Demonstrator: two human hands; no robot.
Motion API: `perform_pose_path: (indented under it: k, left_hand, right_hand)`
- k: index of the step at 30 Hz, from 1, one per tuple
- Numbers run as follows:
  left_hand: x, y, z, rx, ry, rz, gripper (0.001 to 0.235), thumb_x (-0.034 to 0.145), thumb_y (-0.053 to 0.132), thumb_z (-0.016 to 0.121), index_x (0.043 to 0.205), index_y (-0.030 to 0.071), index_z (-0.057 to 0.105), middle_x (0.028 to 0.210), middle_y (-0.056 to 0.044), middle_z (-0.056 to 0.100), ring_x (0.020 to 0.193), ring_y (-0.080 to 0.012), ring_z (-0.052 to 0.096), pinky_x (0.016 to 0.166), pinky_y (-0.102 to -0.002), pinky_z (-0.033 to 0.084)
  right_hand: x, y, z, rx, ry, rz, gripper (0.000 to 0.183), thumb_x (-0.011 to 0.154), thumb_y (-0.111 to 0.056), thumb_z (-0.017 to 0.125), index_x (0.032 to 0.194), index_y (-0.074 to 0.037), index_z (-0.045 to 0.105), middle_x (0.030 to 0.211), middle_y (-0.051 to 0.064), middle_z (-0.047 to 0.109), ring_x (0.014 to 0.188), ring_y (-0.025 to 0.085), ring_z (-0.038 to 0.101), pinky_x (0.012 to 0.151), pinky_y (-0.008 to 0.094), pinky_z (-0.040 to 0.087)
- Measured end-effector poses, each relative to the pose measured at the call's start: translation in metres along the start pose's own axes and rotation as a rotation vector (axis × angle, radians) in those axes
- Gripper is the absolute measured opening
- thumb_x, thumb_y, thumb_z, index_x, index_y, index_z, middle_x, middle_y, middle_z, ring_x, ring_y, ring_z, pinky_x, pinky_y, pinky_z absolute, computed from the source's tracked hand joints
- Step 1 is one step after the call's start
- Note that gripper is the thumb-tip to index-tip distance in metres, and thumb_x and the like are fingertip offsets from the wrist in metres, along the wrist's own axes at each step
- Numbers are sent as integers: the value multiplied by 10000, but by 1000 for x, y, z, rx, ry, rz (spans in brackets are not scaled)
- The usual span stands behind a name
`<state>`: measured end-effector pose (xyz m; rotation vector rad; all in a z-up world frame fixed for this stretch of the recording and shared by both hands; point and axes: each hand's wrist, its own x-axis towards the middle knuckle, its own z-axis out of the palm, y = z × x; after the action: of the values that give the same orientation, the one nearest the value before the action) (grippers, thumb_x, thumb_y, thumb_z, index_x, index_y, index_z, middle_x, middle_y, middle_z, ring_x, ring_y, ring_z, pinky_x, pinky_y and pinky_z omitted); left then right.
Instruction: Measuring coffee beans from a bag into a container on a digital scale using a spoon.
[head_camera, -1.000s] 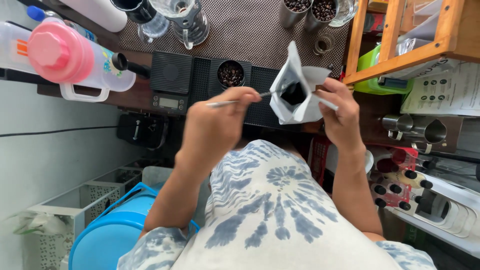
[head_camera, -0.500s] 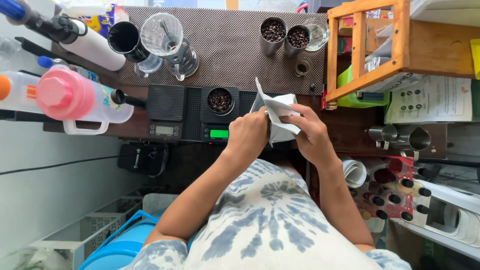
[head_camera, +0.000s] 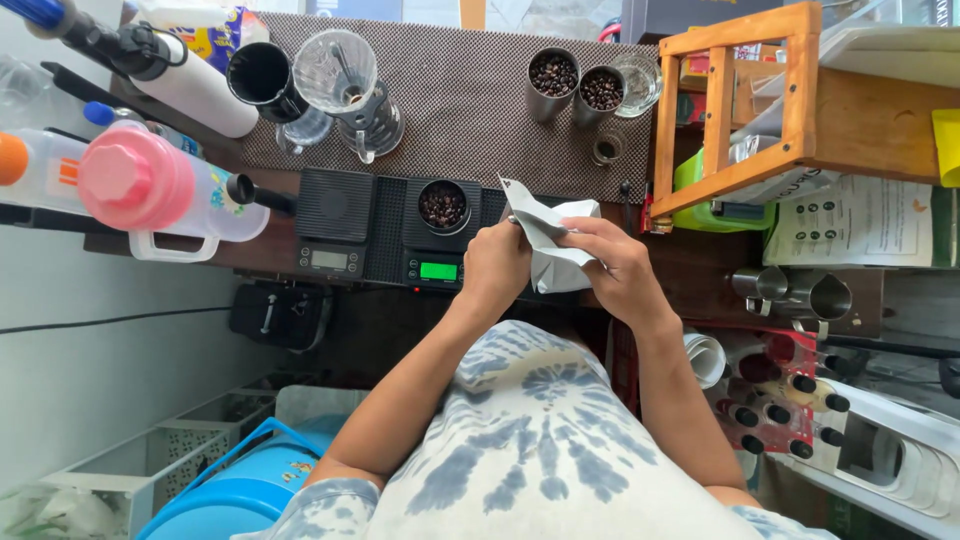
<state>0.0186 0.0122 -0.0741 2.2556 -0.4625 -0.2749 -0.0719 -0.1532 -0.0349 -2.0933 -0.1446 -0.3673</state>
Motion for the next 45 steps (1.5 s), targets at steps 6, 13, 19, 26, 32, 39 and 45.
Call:
perform_pose_path:
  k: [6,13,19,26,32,39,45]
  left_hand:
    - [0,-4,1,-239,27,-53,216,983,201,589,994,74,764,810,-170,742,760,-357,735,685,-449,583]
    - [-9,10,-40,-396,15,-32,223,1006,169,583,988,41,764,855,-98,796,796,-223,791,691,-329,595]
    - [-20,7,-88,-530,41,-42,194,1025,104,578,995,-2,737,881,-92,803,869,-152,800,766,-267,606]
    - [-32,-10,-130,-766,72,-29,204,1056,86,570,1036,-57,715,954,-103,785,938,-159,772,885,-262,611]
    - [-44,-35,-154,-834,136,-17,202,1095,108,571,1060,-48,695,995,-139,772,948,-152,767,900,-260,601]
    - [-44,-49,-165,-990,116,-246,242,1074,199,546,984,7,663,1027,-218,786,368,24,329,317,-190,215]
    - [-48,-85,-154,-1230,121,-259,228,1093,190,563,990,9,656,1040,-259,774,397,16,337,345,-177,208]
  right_hand:
    - [-2,5,0,89,19,22,397,835,188,650,1179,0,714,1279,139,693,1179,265,694,967,332,563]
    - [2,-3,-10,70,21,46,321,898,151,666,1178,3,715,1283,138,686,1152,246,693,943,313,564]
    - [-2,-2,-17,21,30,42,264,953,113,663,1191,7,708,1311,140,680,1153,248,695,960,322,555]
    - [-9,10,-20,12,72,70,206,1016,76,637,1205,12,686,1323,139,677,1165,235,684,992,309,536]
    - [-10,9,-25,36,80,83,190,1049,63,614,1220,24,687,1331,136,674,1189,229,672,1018,298,519]
    - [-16,20,-25,99,98,117,182,1073,63,580,1228,41,672,1345,122,667,1177,177,652,980,255,503]
    - [-18,18,-20,111,132,144,154,1085,46,596,1225,56,658,1318,96,662,1048,123,608,866,228,481]
